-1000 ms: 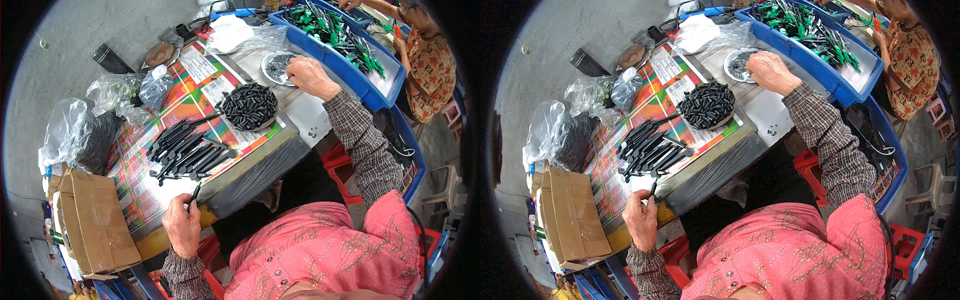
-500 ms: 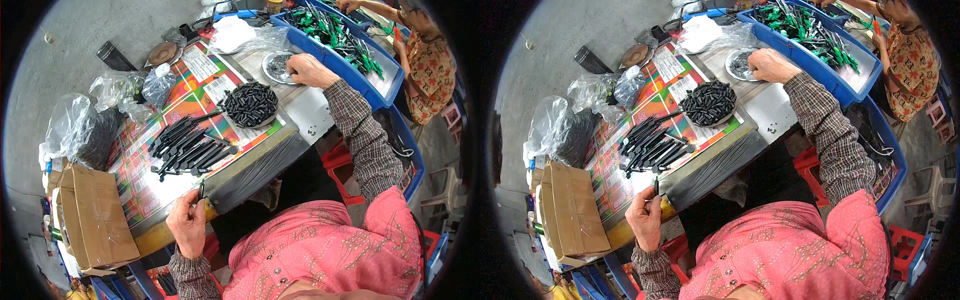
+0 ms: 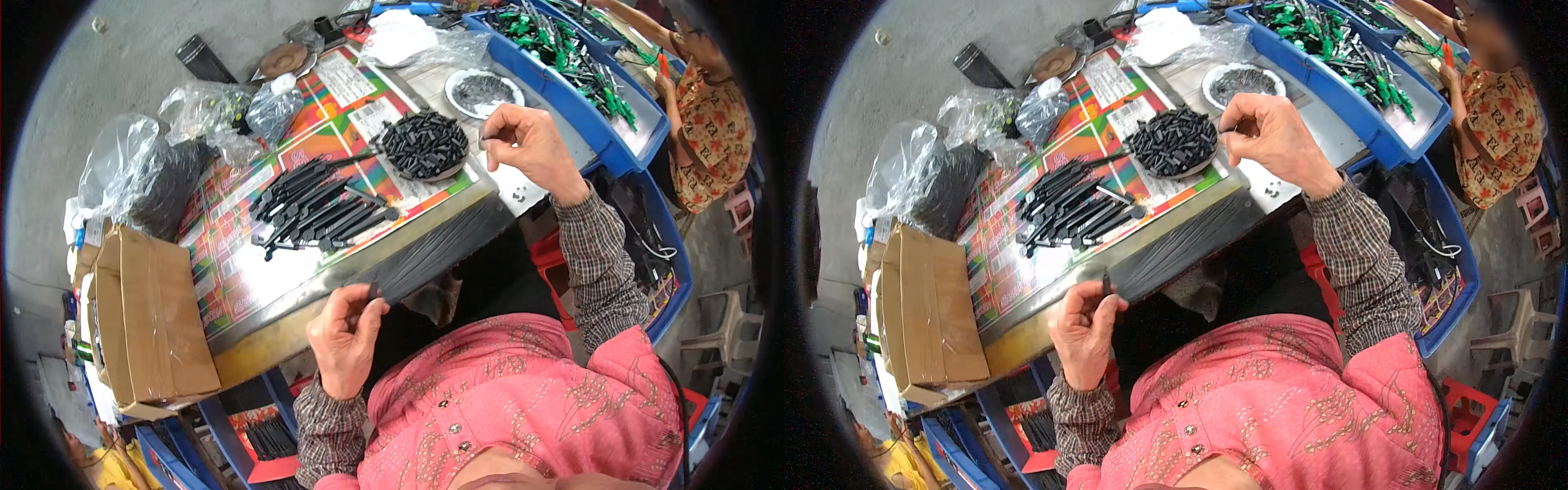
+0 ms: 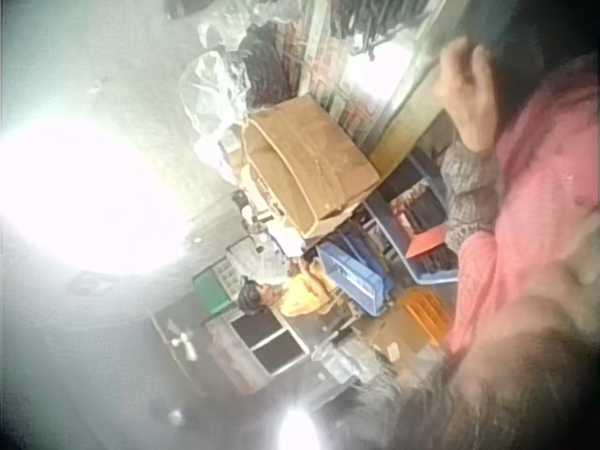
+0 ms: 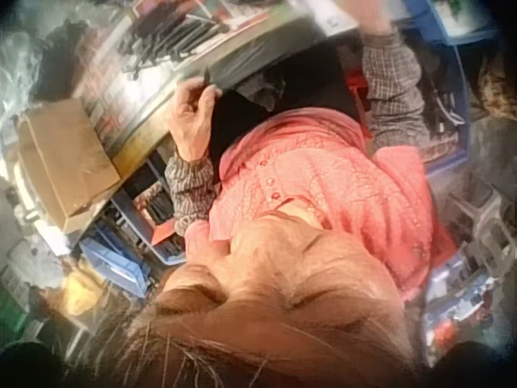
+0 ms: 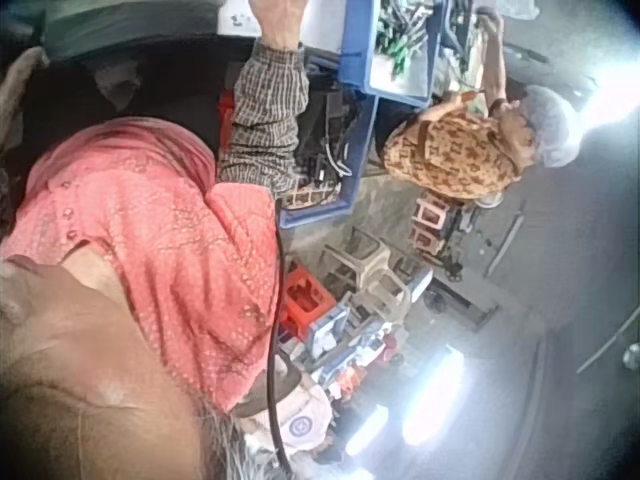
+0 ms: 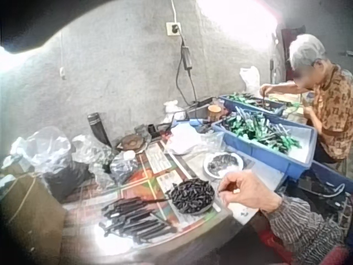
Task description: The person assembles small black plastic components by hand at a factory workbench.
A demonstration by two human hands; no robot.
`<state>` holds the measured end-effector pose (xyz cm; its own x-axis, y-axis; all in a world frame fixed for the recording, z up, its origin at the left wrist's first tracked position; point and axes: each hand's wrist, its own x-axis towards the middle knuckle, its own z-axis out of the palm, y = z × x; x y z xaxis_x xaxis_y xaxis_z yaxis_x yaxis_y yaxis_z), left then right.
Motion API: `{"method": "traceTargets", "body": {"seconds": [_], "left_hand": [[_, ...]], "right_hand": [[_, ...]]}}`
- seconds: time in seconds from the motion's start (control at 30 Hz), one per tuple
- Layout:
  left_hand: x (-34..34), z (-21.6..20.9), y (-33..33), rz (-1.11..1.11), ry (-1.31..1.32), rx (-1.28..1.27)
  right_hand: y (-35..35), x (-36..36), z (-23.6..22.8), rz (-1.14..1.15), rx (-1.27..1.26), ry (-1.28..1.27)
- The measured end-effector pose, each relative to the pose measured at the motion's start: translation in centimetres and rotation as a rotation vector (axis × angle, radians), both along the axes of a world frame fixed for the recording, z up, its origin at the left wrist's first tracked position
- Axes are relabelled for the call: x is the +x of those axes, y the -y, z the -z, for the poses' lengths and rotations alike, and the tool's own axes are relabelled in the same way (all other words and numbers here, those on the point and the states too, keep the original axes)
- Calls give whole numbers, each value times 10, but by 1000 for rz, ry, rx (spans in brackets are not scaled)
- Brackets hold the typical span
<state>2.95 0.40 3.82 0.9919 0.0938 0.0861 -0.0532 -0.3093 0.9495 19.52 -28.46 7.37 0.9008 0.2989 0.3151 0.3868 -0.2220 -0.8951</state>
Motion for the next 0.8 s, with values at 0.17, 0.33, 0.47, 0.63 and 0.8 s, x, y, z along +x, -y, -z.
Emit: {"method": "traceTargets", "body": {"seconds": [0.17, 0.33, 0.47, 0.63, 0.8], "left_hand": [[-5, 4, 13, 30, 105, -76], [-14, 9, 19, 15, 36, -159], [-17, 10, 20, 13, 33, -156], [-17, 14, 21, 11, 55, -183], [-20, 16, 22, 5, 55, -225]], "right_hand": [[-37, -44, 3, -146, 201, -206], [-69, -77, 13, -284, 276, -269], [-86, -91, 18, -348, 396, -423], [-95, -98, 15, -397, 525, -578], [-97, -101, 15, -430, 527, -585]]}}
